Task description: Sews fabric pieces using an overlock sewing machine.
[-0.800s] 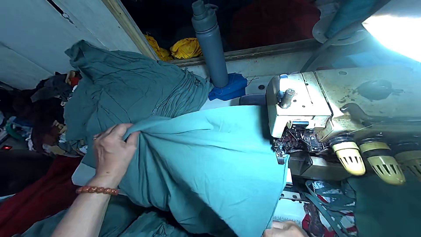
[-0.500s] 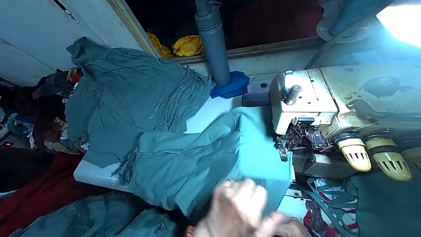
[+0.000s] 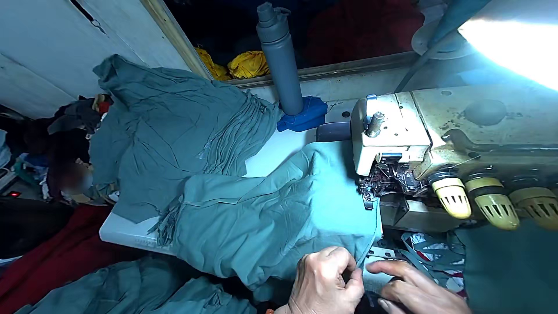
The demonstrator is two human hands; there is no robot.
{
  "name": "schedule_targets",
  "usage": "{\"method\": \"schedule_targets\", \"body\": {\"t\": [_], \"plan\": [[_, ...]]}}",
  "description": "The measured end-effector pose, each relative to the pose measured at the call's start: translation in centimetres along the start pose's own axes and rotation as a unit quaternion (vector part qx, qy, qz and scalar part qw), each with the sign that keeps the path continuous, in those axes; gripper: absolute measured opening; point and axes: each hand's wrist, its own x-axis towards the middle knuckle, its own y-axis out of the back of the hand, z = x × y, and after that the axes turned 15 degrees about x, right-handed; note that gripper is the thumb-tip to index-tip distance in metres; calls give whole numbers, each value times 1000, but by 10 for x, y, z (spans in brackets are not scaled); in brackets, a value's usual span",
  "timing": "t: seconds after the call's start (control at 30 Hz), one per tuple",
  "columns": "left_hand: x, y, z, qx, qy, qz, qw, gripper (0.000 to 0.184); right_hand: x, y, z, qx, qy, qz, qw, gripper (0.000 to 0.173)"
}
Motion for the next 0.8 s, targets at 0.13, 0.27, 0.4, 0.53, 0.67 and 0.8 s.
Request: {"method": "schedule_targets", "body": {"t": [0.13, 0.27, 0.4, 0.53, 0.67, 0.8], "plan": [[3, 11, 14, -173, 175, -53, 968, 4, 4, -16, 23, -7, -51, -61, 997, 13], [7, 10, 10, -141, 123, 6, 982, 6, 18, 6, 6, 180, -74, 68, 979, 10], [16, 13, 3, -118, 18, 57, 991, 11, 44, 27, -13, 314, -144, 188, 919, 17], [29, 20, 4, -76, -19, 130, 988, 8, 66, 30, -18, 338, -226, 249, 879, 19], [40, 21, -3, -8, -76, 173, 982, 11, 75, 33, -20, 349, -286, 249, 857, 20], [42, 10, -14, 124, -233, 136, 955, 16, 81, 32, -24, 337, -303, 246, 857, 22]]}}
